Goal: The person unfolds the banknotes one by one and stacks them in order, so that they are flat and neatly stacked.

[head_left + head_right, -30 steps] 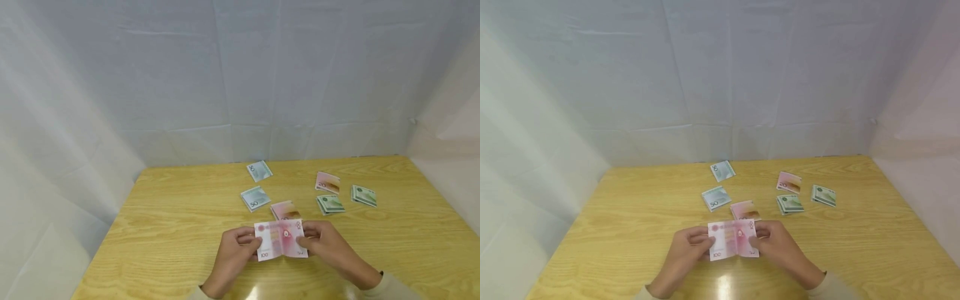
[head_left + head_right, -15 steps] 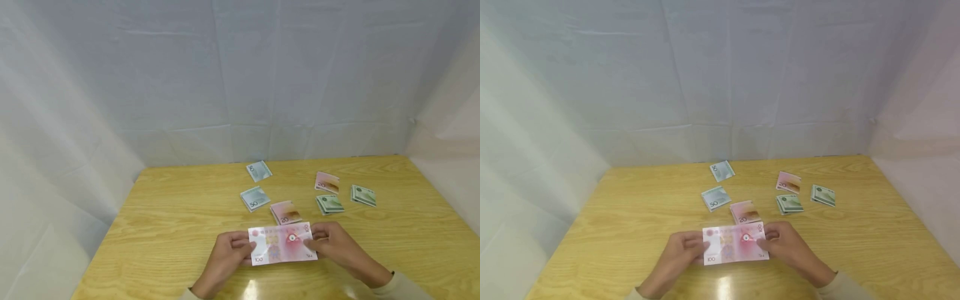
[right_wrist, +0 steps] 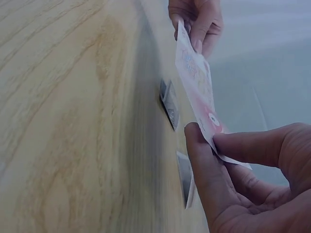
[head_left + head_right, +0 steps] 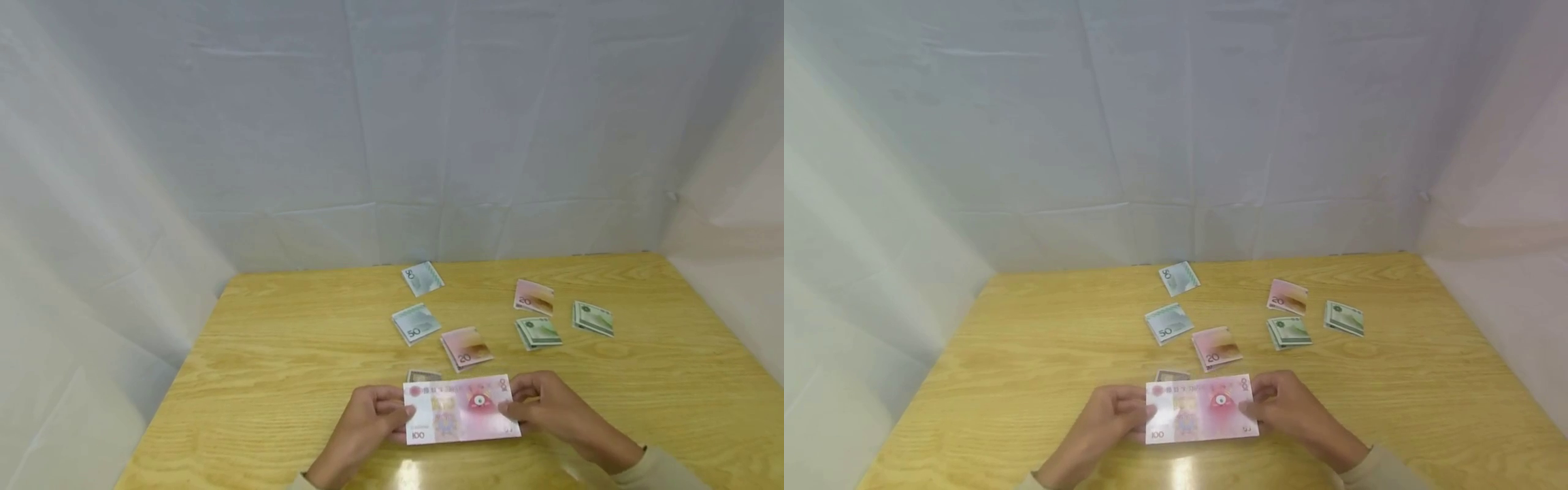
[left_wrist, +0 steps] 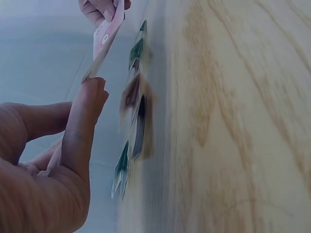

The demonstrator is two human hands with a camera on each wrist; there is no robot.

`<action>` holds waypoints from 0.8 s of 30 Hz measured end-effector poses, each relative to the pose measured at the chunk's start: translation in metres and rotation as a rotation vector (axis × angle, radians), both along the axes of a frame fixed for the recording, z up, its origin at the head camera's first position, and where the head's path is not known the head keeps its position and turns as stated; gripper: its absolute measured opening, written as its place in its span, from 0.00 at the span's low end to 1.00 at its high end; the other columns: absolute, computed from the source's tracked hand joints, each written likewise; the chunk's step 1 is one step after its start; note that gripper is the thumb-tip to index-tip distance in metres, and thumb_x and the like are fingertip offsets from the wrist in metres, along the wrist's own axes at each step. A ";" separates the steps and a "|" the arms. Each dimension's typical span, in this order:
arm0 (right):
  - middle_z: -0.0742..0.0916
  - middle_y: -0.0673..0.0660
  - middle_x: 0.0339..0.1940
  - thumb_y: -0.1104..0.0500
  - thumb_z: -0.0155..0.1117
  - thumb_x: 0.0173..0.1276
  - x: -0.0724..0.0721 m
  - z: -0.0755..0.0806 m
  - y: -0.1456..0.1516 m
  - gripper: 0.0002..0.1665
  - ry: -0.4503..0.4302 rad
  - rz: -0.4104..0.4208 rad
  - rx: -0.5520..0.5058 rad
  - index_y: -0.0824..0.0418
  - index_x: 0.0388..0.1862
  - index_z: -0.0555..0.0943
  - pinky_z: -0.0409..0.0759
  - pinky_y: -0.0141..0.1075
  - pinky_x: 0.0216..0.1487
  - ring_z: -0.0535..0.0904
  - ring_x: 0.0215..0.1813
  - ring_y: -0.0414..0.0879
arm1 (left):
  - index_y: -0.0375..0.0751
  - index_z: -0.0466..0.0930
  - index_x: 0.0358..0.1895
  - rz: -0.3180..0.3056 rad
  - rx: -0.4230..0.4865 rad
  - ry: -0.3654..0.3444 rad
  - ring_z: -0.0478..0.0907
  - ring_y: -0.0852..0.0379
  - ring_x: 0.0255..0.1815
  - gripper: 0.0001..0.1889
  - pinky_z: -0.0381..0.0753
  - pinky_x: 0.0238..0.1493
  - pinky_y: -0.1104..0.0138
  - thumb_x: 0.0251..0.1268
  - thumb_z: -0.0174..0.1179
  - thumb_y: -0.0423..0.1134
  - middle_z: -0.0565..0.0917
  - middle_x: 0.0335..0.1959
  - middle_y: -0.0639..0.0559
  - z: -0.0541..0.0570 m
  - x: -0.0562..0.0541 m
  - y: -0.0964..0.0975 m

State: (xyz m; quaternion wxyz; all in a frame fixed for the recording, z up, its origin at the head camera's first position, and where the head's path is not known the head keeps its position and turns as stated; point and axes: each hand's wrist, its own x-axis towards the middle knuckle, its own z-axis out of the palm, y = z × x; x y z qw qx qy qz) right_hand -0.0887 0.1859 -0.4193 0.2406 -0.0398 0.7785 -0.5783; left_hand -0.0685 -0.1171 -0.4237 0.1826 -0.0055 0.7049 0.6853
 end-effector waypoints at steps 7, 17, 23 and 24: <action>0.85 0.55 0.29 0.65 0.69 0.67 0.002 -0.011 0.002 0.07 -0.033 0.031 -0.021 0.70 0.35 0.82 0.89 0.37 0.33 0.82 0.33 0.46 | 0.19 0.77 0.51 -0.031 -0.074 0.001 0.87 0.49 0.31 0.15 0.91 0.34 0.61 0.64 0.64 0.25 0.87 0.33 0.40 -0.002 0.002 -0.001; 0.84 0.55 0.26 0.66 0.69 0.66 0.004 -0.020 0.002 0.12 0.036 0.102 -0.027 0.70 0.26 0.77 0.86 0.32 0.27 0.81 0.29 0.46 | 0.22 0.80 0.45 -0.089 -0.207 0.006 0.83 0.55 0.25 0.10 0.91 0.30 0.63 0.62 0.66 0.24 0.86 0.29 0.43 -0.006 0.002 -0.002; 0.84 0.56 0.25 0.66 0.70 0.66 0.003 -0.024 0.003 0.10 0.064 0.144 0.011 0.68 0.27 0.78 0.86 0.32 0.24 0.81 0.25 0.46 | 0.28 0.84 0.37 -0.149 -0.311 0.029 0.84 0.56 0.21 0.04 0.90 0.26 0.64 0.61 0.68 0.25 0.86 0.24 0.45 -0.007 0.000 -0.001; 0.84 0.56 0.24 0.66 0.70 0.66 0.003 -0.024 0.003 0.10 0.071 0.148 0.016 0.68 0.27 0.78 0.86 0.32 0.24 0.81 0.25 0.46 | 0.30 0.84 0.35 -0.158 -0.329 0.040 0.83 0.56 0.20 0.03 0.89 0.25 0.65 0.61 0.69 0.26 0.85 0.22 0.46 -0.008 0.000 -0.001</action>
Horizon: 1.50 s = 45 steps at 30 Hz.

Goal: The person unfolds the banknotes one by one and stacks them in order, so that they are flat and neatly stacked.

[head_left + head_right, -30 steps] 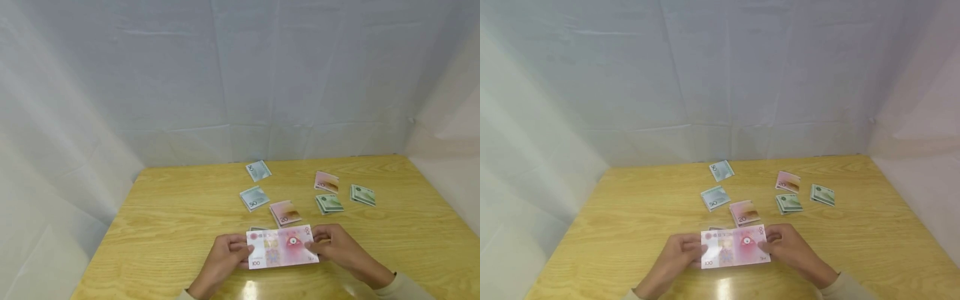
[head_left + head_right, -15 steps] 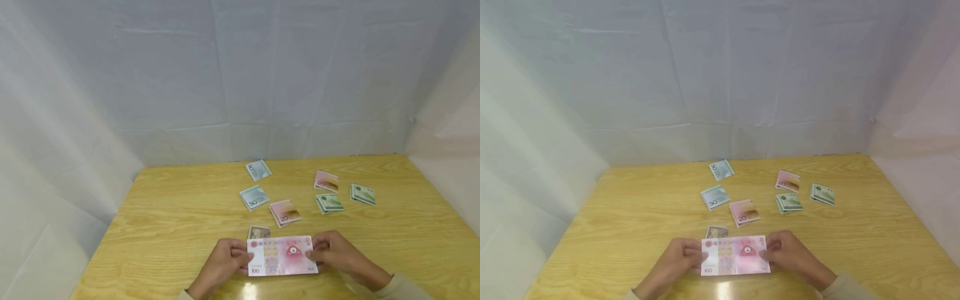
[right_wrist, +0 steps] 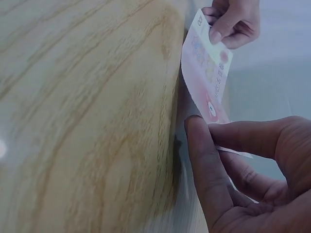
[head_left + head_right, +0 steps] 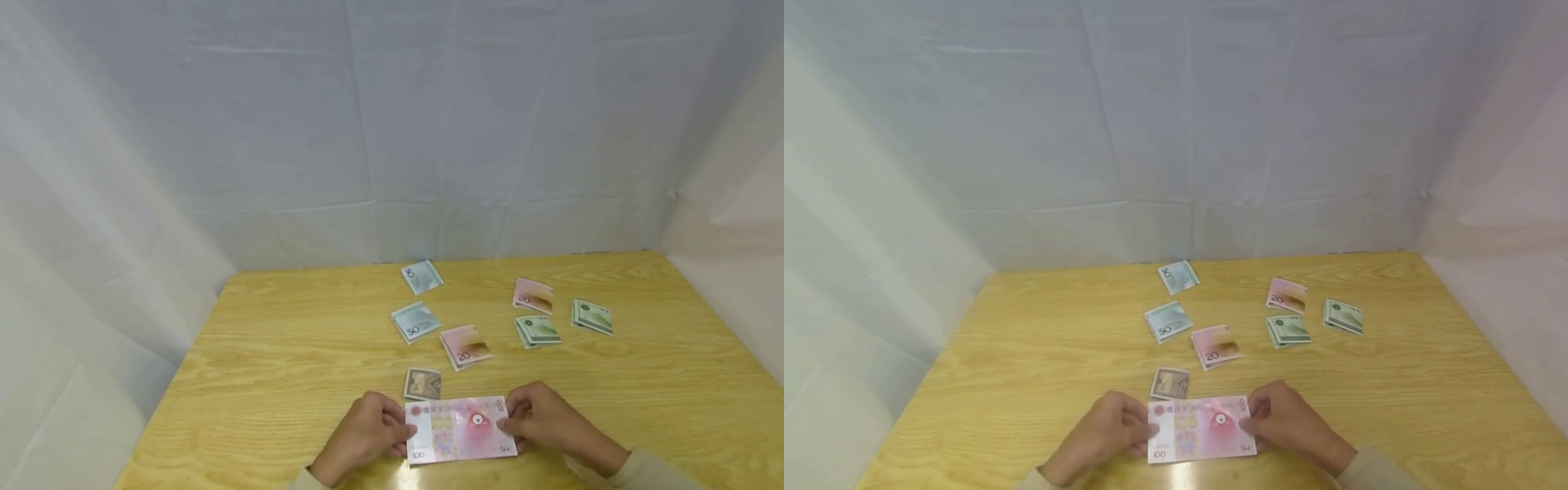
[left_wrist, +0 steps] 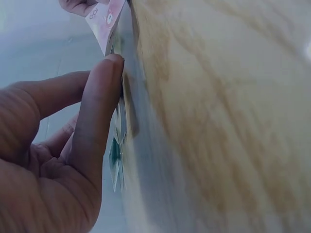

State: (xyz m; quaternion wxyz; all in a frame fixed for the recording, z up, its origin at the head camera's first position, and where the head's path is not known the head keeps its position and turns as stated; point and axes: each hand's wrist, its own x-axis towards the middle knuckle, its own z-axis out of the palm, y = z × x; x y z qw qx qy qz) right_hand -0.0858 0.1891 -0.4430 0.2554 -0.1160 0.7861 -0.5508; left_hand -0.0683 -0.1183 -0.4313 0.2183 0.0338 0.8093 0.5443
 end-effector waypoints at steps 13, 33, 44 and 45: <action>0.83 0.54 0.15 0.65 0.74 0.60 -0.001 -0.003 -0.004 0.10 0.065 0.038 0.080 0.64 0.24 0.79 0.83 0.32 0.18 0.79 0.18 0.42 | 0.38 0.83 0.23 -0.086 -0.201 0.134 0.81 0.58 0.16 0.09 0.84 0.18 0.71 0.55 0.74 0.28 0.82 0.15 0.55 0.002 -0.003 0.003; 0.79 0.50 0.19 0.60 0.81 0.54 -0.001 0.000 -0.005 0.21 0.207 0.010 0.209 0.62 0.31 0.74 0.75 0.29 0.19 0.75 0.19 0.41 | 0.46 0.81 0.15 -0.104 -0.313 0.235 0.76 0.63 0.09 0.16 0.78 0.12 0.73 0.56 0.76 0.38 0.78 0.09 0.60 0.003 -0.007 -0.003; 0.81 0.55 0.26 0.63 0.74 0.64 -0.043 0.022 -0.018 0.10 0.239 -0.015 0.126 0.65 0.33 0.79 0.79 0.34 0.20 0.78 0.21 0.46 | 0.31 0.86 0.34 0.016 -0.143 0.137 0.86 0.54 0.26 0.06 0.90 0.29 0.65 0.66 0.68 0.32 0.87 0.26 0.47 0.015 -0.054 -0.025; 0.82 0.55 0.26 0.64 0.74 0.64 -0.048 0.023 -0.020 0.09 0.249 -0.028 0.130 0.65 0.33 0.80 0.80 0.35 0.21 0.78 0.23 0.47 | 0.30 0.86 0.36 0.034 -0.127 0.125 0.87 0.53 0.27 0.06 0.90 0.30 0.64 0.67 0.67 0.32 0.87 0.27 0.46 0.015 -0.058 -0.026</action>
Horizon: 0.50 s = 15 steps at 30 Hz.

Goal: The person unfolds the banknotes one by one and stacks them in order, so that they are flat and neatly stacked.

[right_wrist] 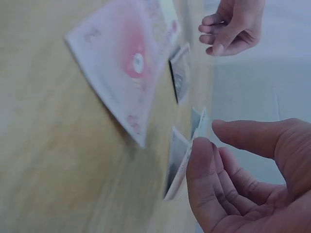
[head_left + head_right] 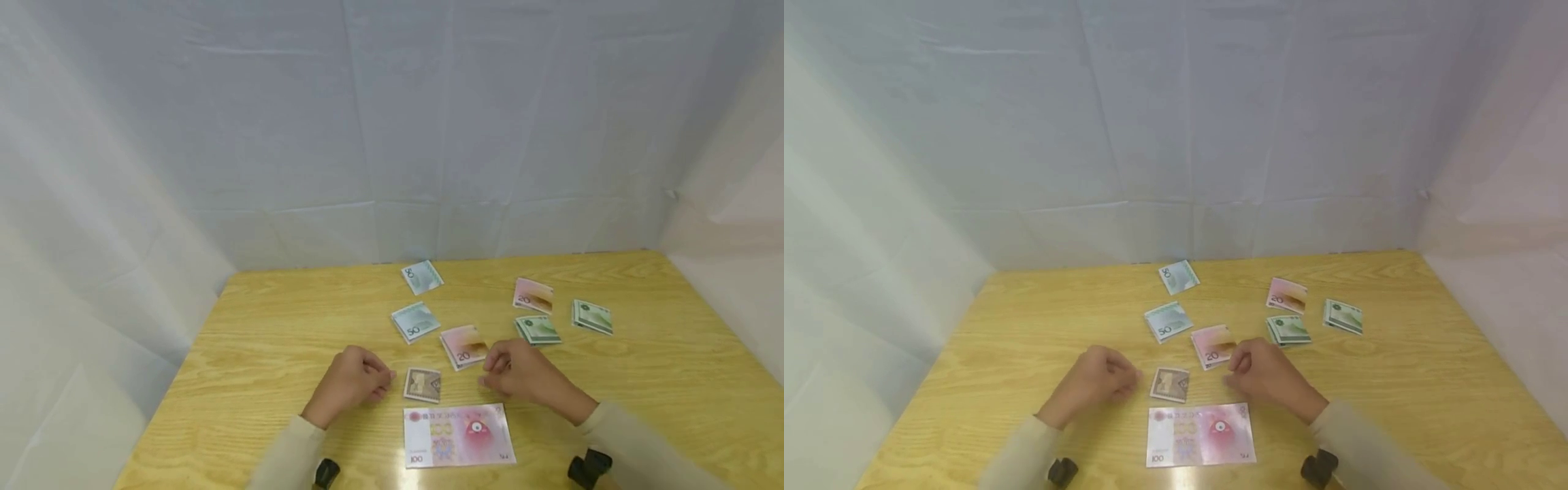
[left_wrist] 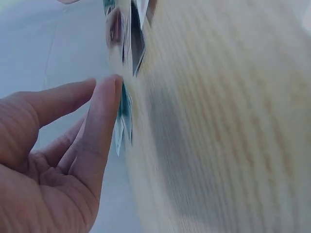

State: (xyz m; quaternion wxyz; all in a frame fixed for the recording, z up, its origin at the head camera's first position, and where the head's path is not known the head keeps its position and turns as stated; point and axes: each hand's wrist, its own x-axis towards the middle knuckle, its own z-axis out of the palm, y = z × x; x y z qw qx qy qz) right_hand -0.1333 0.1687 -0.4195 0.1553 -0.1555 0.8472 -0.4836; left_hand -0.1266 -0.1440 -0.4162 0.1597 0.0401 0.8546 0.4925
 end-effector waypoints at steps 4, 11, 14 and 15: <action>0.84 0.55 0.28 0.65 0.73 0.64 -0.019 0.005 -0.012 0.06 0.009 -0.075 0.032 0.65 0.34 0.83 0.84 0.37 0.26 0.80 0.26 0.48 | 0.27 0.86 0.40 0.078 0.088 -0.053 0.88 0.51 0.32 0.07 0.91 0.35 0.63 0.68 0.64 0.30 0.88 0.32 0.42 -0.002 -0.016 0.001; 0.86 0.55 0.34 0.63 0.74 0.63 -0.051 0.005 -0.036 0.08 -0.003 -0.167 0.106 0.65 0.40 0.86 0.83 0.36 0.34 0.80 0.36 0.45 | 0.20 0.82 0.46 0.222 0.306 -0.129 0.88 0.52 0.33 0.09 0.91 0.38 0.64 0.68 0.61 0.25 0.88 0.37 0.35 -0.014 -0.040 0.005; 0.86 0.56 0.37 0.62 0.73 0.64 -0.063 0.005 -0.045 0.10 -0.045 -0.205 0.110 0.65 0.43 0.86 0.85 0.35 0.35 0.81 0.37 0.46 | 0.19 0.81 0.47 0.260 0.349 -0.156 0.88 0.54 0.32 0.10 0.91 0.38 0.65 0.69 0.61 0.25 0.88 0.38 0.34 -0.019 -0.048 0.008; 0.86 0.57 0.39 0.62 0.73 0.64 -0.066 0.004 -0.048 0.11 -0.064 -0.217 0.106 0.65 0.44 0.85 0.85 0.35 0.33 0.81 0.37 0.47 | 0.19 0.81 0.48 0.271 0.357 -0.166 0.88 0.54 0.32 0.10 0.91 0.39 0.66 0.69 0.60 0.25 0.88 0.38 0.34 -0.020 -0.050 0.010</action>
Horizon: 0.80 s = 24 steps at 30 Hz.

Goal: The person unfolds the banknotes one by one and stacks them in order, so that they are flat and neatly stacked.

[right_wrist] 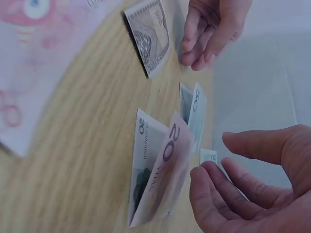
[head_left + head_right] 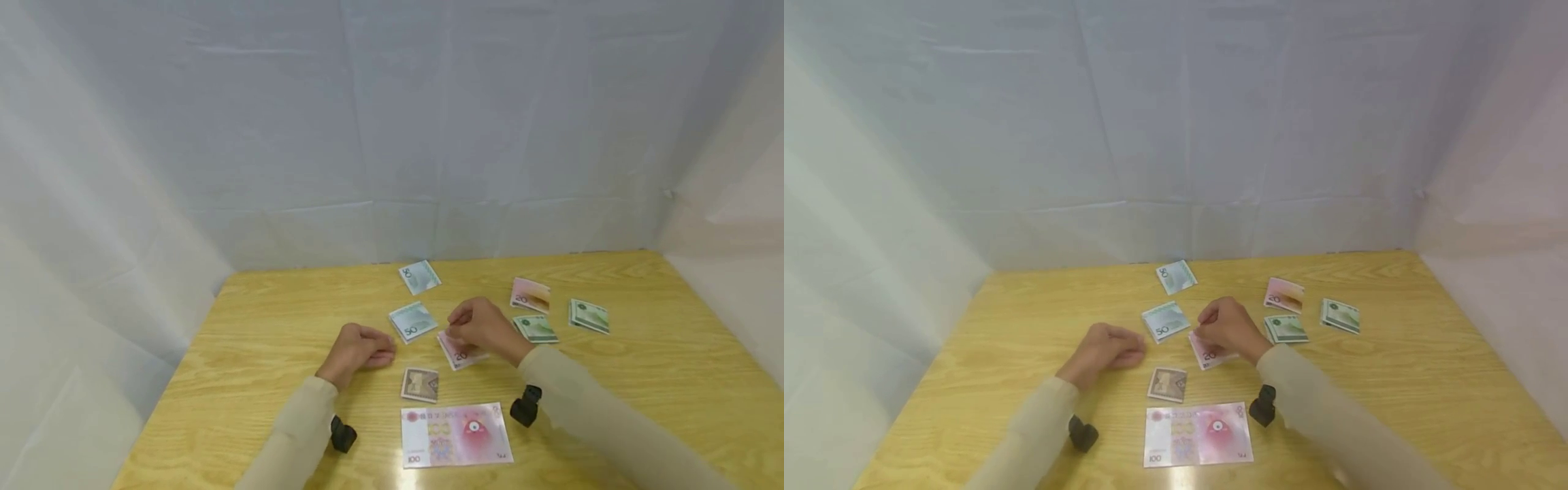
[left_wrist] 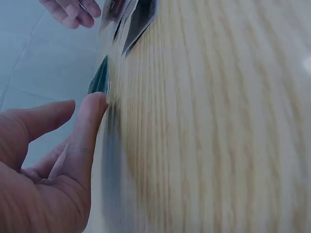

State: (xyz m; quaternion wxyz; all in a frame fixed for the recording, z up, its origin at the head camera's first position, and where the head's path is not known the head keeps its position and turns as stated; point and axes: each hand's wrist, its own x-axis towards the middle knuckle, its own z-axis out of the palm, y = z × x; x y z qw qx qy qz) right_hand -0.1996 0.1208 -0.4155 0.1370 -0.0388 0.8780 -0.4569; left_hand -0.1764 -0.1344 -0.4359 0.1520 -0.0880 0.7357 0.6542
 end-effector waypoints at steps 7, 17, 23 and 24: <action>0.84 0.59 0.46 0.61 0.72 0.66 -0.021 -0.004 -0.022 0.17 -0.138 -0.095 -0.040 0.65 0.52 0.83 0.83 0.34 0.32 0.80 0.40 0.50 | 0.19 0.81 0.50 0.023 0.075 -0.039 0.88 0.55 0.32 0.12 0.90 0.39 0.67 0.70 0.62 0.28 0.88 0.35 0.38 -0.009 -0.013 0.002; 0.84 0.61 0.49 0.64 0.71 0.65 -0.031 -0.007 -0.031 0.17 -0.124 -0.077 -0.042 0.68 0.51 0.82 0.82 0.40 0.50 0.78 0.48 0.52 | 0.19 0.83 0.45 0.035 0.118 -0.050 0.88 0.57 0.29 0.13 0.90 0.37 0.68 0.67 0.66 0.30 0.88 0.30 0.40 -0.011 -0.017 0.015; 0.82 0.61 0.48 0.62 0.69 0.67 -0.035 -0.006 -0.035 0.19 -0.193 -0.111 -0.074 0.67 0.54 0.79 0.82 0.39 0.48 0.78 0.48 0.52 | 0.17 0.83 0.43 0.065 0.108 -0.043 0.87 0.58 0.25 0.08 0.90 0.34 0.69 0.67 0.62 0.24 0.87 0.27 0.41 -0.011 -0.021 0.019; 0.82 0.61 0.48 0.61 0.69 0.67 -0.035 -0.006 -0.036 0.19 -0.201 -0.118 -0.078 0.67 0.54 0.78 0.81 0.39 0.47 0.78 0.48 0.52 | 0.17 0.83 0.43 0.066 0.104 -0.041 0.86 0.58 0.25 0.08 0.90 0.33 0.70 0.67 0.62 0.23 0.87 0.26 0.41 -0.011 -0.021 0.019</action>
